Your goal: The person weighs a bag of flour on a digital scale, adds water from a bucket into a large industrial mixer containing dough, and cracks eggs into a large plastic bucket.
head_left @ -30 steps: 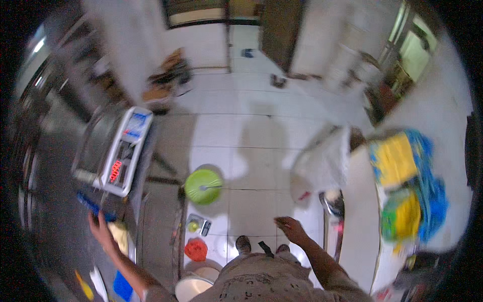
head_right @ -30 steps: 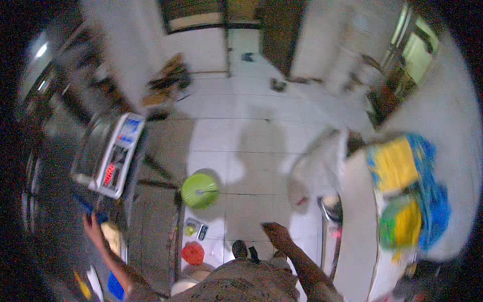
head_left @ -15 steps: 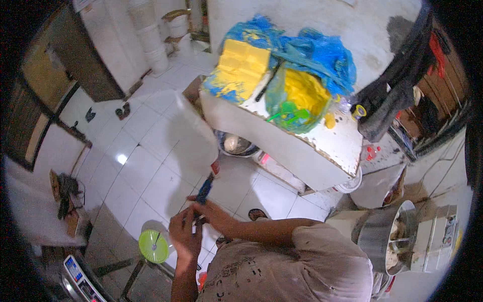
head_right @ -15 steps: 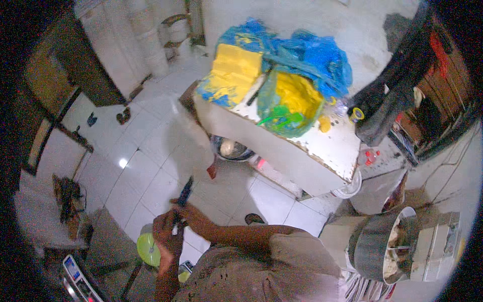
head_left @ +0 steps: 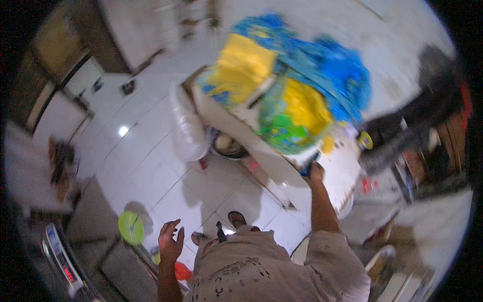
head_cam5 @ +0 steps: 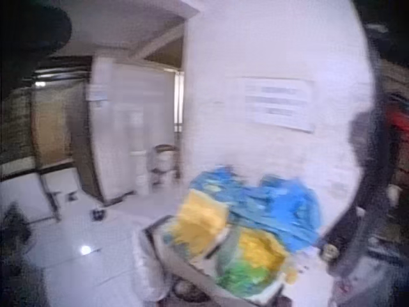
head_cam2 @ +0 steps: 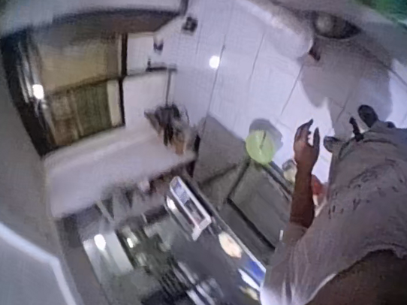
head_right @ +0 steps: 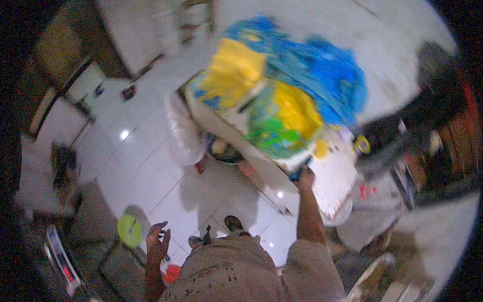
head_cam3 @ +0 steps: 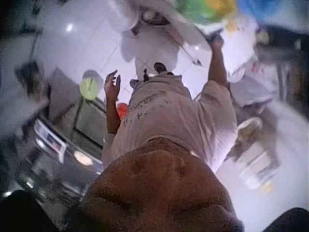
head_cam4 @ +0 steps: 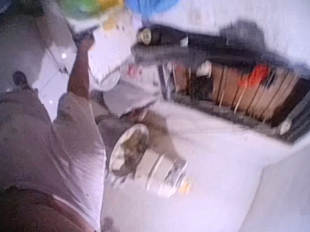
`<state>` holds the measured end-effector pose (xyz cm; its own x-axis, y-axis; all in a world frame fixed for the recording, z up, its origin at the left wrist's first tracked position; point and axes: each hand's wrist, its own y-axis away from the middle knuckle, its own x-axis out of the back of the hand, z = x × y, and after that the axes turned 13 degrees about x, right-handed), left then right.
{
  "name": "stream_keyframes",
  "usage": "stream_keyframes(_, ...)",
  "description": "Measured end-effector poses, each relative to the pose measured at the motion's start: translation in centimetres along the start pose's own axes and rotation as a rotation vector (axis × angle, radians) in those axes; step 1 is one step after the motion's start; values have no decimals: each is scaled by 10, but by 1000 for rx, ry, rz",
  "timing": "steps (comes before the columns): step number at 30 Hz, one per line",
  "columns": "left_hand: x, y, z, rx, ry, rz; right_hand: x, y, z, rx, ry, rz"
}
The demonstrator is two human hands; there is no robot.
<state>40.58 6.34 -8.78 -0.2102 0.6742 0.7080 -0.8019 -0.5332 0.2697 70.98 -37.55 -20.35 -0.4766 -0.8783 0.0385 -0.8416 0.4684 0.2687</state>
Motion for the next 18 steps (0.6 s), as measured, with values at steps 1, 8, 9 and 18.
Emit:
stream_keyframes(1,6,9,-15,109,44,56,-10,-4,-6,44,7,-34)
stream_keyframes(8,34,96,-99,552,447,571,-31,-33,84,1141,666,-451)
stream_keyframes(9,50,105,-102,612,437,671,-46,-28,101,1189,633,-628)
stream_keyframes(18,115,372,-216,824,671,1878,-215,245,133,431,716,-1686)
